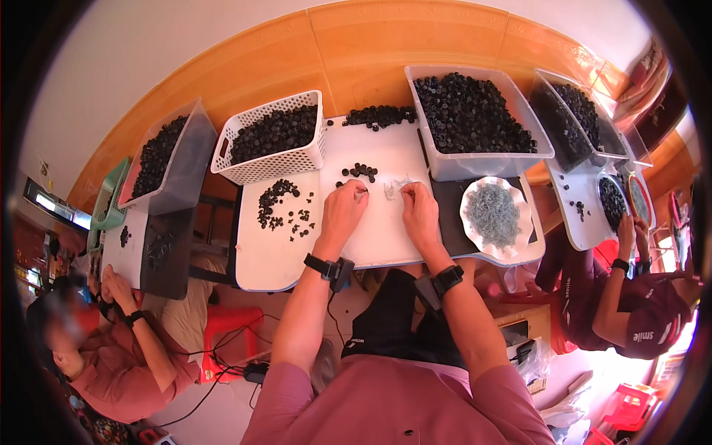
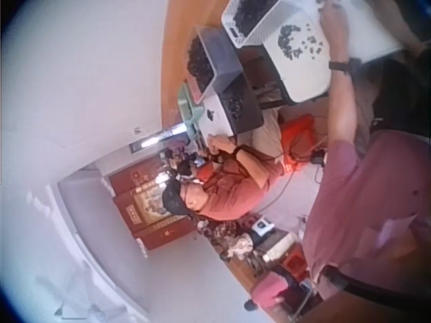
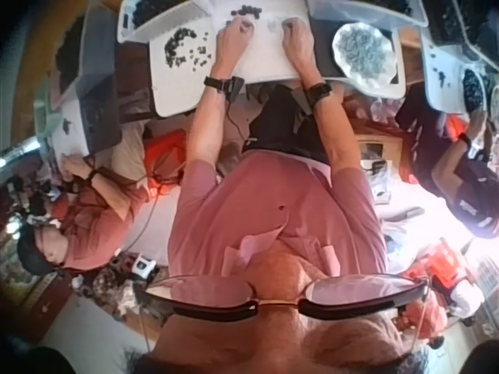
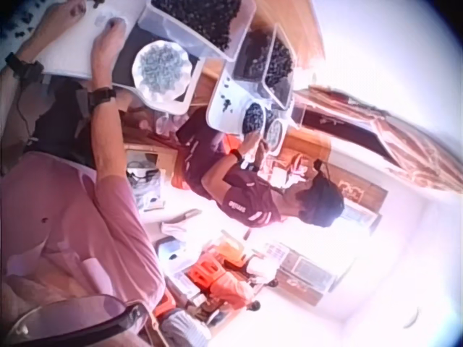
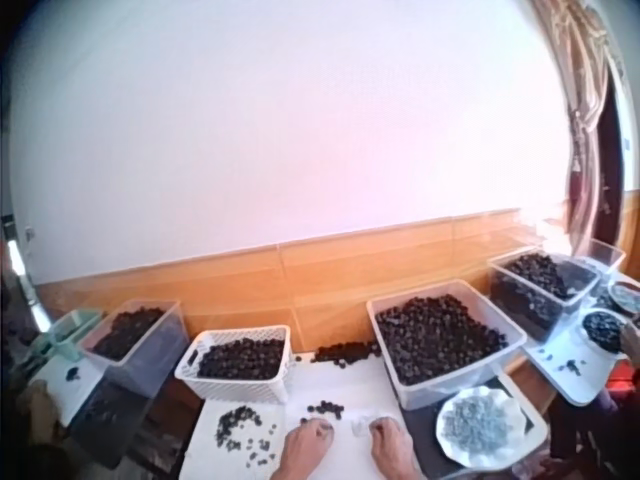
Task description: Sorting and assembling small black plastic components with metal pins at a workbench.
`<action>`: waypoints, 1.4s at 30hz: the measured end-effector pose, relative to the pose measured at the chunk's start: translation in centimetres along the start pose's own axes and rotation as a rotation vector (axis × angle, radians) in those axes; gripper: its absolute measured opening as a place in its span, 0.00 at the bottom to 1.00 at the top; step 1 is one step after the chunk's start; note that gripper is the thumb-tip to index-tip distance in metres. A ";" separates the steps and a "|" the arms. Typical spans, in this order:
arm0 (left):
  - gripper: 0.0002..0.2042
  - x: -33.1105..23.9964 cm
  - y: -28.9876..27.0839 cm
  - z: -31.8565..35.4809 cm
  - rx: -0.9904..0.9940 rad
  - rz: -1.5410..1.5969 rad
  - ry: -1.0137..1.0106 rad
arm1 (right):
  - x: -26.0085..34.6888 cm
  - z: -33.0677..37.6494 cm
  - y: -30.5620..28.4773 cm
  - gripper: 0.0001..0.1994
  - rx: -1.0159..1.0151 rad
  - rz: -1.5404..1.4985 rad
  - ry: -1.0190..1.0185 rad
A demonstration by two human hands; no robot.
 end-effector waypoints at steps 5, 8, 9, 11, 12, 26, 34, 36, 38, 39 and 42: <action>0.11 -0.3 0.8 2.0 -0.076 0.082 0.131 | 1.7 -0.6 -0.3 0.07 0.017 0.023 -0.077; 0.12 -0.4 1.0 2.3 -0.096 0.131 0.148 | 1.9 -0.6 -0.1 0.10 0.053 0.014 -0.054; 0.12 -0.3 1.1 2.4 -0.101 0.157 0.150 | 1.9 -0.6 -0.1 0.09 0.050 0.016 -0.054; 0.12 -0.4 1.3 2.7 -0.101 0.151 0.162 | 1.7 -0.5 -0.1 0.09 0.052 0.021 -0.054; 0.12 -0.6 1.4 2.9 -0.100 0.142 0.178 | 1.1 -0.3 0.0 0.08 0.036 -0.036 -0.010; 0.10 -2.0 1.2 3.9 -0.090 0.128 0.357 | 1.9 0.0 0.5 0.06 0.100 -0.173 0.072; 0.09 -1.9 1.6 3.9 -0.087 0.149 0.359 | 1.9 0.1 1.0 0.05 0.139 -0.157 0.039; 0.09 -1.5 1.6 3.9 -0.075 0.152 0.338 | 2.2 0.1 1.1 0.04 0.148 -0.138 0.023; 0.09 -1.3 1.6 3.9 -0.073 0.153 0.330 | 2.4 0.1 1.3 0.04 0.161 -0.122 -0.001; 0.09 -1.2 1.7 3.8 -0.067 0.151 0.324 | 2.7 0.2 1.2 0.04 0.156 -0.098 -0.042; 0.09 -1.1 1.7 4.0 -0.058 0.134 0.343 | 3.1 0.3 1.3 0.04 0.159 -0.071 -0.112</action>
Point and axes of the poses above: each hand's wrist, its own z-axis away from the middle knuckle, its own y-axis out of the palm, x = y × z, the point moved 8 cm from there along -z, towards the middle knuckle, and after that the axes turned 15 degrees about -y, right-handed, at the moved point
